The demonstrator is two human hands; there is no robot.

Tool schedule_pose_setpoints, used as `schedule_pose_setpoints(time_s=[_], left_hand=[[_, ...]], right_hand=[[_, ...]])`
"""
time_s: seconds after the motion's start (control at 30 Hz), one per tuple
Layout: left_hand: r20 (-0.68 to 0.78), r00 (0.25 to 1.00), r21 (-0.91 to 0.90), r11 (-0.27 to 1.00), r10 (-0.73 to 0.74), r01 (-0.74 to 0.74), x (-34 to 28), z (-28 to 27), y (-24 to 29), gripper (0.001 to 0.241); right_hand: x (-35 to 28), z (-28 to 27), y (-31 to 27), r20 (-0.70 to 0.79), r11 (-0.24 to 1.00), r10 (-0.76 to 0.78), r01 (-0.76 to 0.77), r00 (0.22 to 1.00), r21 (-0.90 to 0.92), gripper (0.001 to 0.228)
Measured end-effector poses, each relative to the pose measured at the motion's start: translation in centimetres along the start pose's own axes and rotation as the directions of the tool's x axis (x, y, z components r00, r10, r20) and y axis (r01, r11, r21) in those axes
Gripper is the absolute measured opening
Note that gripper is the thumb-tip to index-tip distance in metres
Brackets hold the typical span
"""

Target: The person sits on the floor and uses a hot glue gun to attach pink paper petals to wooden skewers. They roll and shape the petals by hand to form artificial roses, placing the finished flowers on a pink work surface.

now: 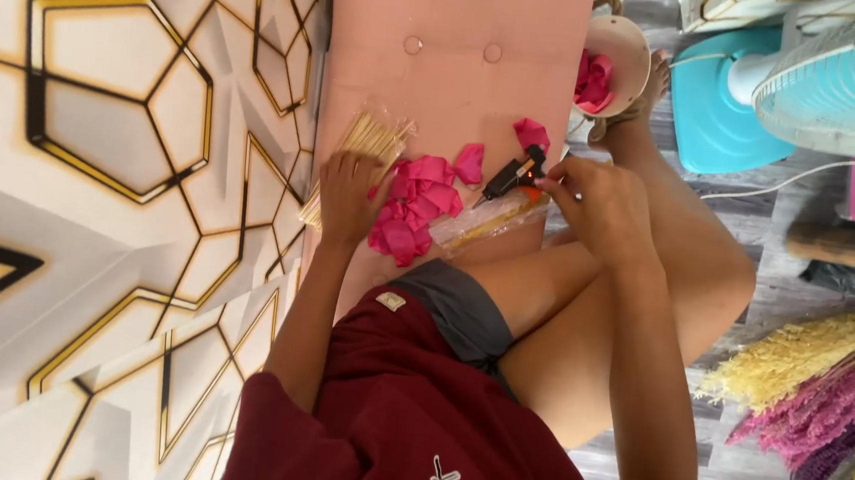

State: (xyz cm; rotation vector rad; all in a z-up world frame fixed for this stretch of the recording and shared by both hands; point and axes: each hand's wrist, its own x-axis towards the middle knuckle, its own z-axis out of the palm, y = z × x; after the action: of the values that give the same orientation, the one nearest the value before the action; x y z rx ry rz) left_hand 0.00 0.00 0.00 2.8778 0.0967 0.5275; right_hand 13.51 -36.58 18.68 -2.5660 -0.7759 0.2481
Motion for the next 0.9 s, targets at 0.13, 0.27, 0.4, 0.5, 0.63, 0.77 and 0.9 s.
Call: schedule_pose_setpoints(time_s=[0.13, 0.27, 0.4, 0.5, 0.63, 0.77, 0.9], left_hand=[[-0.02, 0.996, -0.039, 0.996, 0.081, -0.082, 5.9, 2.9, 0.8, 0.031], [0.11, 0.991, 0.199, 0.975, 0.073, -0.094, 9.0, 6.9, -1.0, 0.037], [0.368, 0.924, 0.167, 0.971, 0.101, -0.172, 11.2, 5.0, -0.1, 0.025], [0.382, 0.921, 0.205, 0.964, 0.078, -0.167, 12.3, 5.4, -1.1, 0.028], [0.252, 0.966, 0.233, 0.966, 0.053, -0.113, 14.8, 3.0, -0.2, 0.029], [0.133, 0.991, 0.209, 0.977, 0.013, -0.041, 18.7, 1.0, 0.2, 0.029], [-0.002, 1.0, -0.084, 0.996, -0.011, 0.011, 23.2, -7.6, 5.3, 0.029]], right_hand=[[-0.9, -1.0, 0.7, -0.104, 0.996, 0.066, -0.059, 0.992, 0.065, 0.015], [-1.5, 0.2, 2.6, -0.119, 0.985, 0.17, -0.165, 0.978, 0.057, 0.016], [-1.8, 0.3, 2.6, -0.061, 0.974, 0.205, -0.197, 0.977, 0.114, 0.011], [-1.8, -0.7, 2.7, -0.05, 0.954, 0.231, -0.215, 0.972, 0.21, 0.011], [-1.9, 0.0, 4.5, -0.065, 0.954, 0.233, -0.215, 0.97, 0.209, 0.014], [-2.3, -0.7, 3.6, -0.033, 0.961, 0.201, -0.191, 0.979, 0.199, 0.014], [-2.1, -1.6, 2.3, -0.1, 0.962, 0.181, -0.155, 0.978, 0.226, 0.018]])
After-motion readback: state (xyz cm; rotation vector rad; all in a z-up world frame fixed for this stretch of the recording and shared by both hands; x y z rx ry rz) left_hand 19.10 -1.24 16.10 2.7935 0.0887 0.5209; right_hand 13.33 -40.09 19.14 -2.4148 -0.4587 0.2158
